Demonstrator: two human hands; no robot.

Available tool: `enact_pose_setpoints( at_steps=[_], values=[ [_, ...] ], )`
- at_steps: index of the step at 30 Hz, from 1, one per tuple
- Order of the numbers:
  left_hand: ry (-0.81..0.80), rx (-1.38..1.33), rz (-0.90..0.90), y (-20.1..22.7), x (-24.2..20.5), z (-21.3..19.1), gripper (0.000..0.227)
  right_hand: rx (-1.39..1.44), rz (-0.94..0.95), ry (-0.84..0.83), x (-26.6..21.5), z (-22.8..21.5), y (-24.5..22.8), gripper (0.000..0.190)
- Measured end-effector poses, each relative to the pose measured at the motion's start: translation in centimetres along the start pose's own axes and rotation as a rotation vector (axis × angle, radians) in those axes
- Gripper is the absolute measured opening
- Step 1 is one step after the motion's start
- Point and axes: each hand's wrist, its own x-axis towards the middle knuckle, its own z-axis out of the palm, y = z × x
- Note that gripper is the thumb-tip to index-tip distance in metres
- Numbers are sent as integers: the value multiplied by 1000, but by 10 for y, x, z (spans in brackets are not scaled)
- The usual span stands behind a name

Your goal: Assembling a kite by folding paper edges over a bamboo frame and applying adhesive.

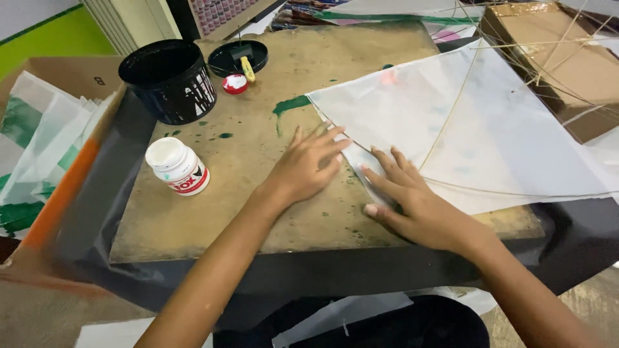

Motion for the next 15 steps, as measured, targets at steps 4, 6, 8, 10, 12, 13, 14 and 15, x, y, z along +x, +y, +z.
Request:
enact_pose_setpoints(
  at_steps=[4,6,8,10,12,13,14,15],
  values=[
    [-46,70,115,-8,0,9,46,-86,-23,-48,-3,2,-2,67],
    [-139,124,73,-8,1,12,49,-156,-8,-76,-5,4,0,64],
    [-147,166,84,-5,1,12,51,-161,4,-88,-5,5,0,65],
    [-150,211,94,-4,1,11,52,-169,12,-99,-3,4,-3,66],
    [-144,199,45,-3,1,10,56,-137,49,-114,-4,2,-7,68],
    [-145,198,46,-3,2,11,56,-137,50,-114,-4,3,-7,68],
    [-143,226,28,-3,2,12,57,-156,58,-120,-3,4,-6,69],
    [-141,254,11,-3,3,13,58,-176,67,-126,-2,4,-6,70]
  ],
)
